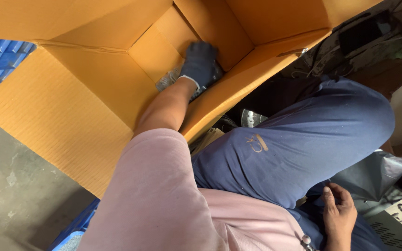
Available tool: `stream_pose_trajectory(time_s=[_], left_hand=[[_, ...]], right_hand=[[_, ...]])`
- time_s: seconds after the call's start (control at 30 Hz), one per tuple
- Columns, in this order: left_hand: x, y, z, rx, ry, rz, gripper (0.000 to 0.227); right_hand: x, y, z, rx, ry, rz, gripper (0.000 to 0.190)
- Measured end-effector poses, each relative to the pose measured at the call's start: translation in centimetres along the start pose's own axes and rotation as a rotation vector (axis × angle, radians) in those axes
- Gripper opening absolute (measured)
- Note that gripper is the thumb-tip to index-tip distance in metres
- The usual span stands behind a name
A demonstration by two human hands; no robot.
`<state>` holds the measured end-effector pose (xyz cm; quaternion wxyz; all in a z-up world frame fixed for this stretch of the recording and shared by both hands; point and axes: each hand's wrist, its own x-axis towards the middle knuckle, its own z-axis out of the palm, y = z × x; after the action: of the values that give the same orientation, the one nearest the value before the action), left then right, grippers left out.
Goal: The person sits on the floor and uses a yellow utility knife to scrape and deburr a small metal part. They then place the part into a clear plastic bag and put it into a cardboard box. The person repeats this process with another metal part, using pliers and a metal file to remove burrs before bagging and boxing it.
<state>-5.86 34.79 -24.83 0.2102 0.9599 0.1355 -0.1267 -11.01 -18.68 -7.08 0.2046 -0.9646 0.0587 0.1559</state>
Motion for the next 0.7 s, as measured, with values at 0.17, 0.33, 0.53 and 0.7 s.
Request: stream_pose_trajectory(time_s=[0.17,0.33,0.53,0.7], left_hand=[[2.0,-1.8,1.3,-0.45,-0.039,-0.519,0.034],[6.0,-4.5,4.4,-0.26,-0.195,-0.48,0.029],[6.8,-5.5,6.2,-0.244,-0.216,-0.491,0.028],[5.4,-4.9,5.3,-0.259,-0.23,-0.437,0.029]], right_hand=[[0.1,0.1,-0.1,0.003,-0.019,-0.003,0.032],[0.4,0.2,0.0,-0.012,-0.04,0.004,0.031],[1.0,0.3,0.2,-0.036,-0.061,-0.031,0.031],[1.1,-0.5,-0.1,-0.071,-0.036,-0.068,0.031]])
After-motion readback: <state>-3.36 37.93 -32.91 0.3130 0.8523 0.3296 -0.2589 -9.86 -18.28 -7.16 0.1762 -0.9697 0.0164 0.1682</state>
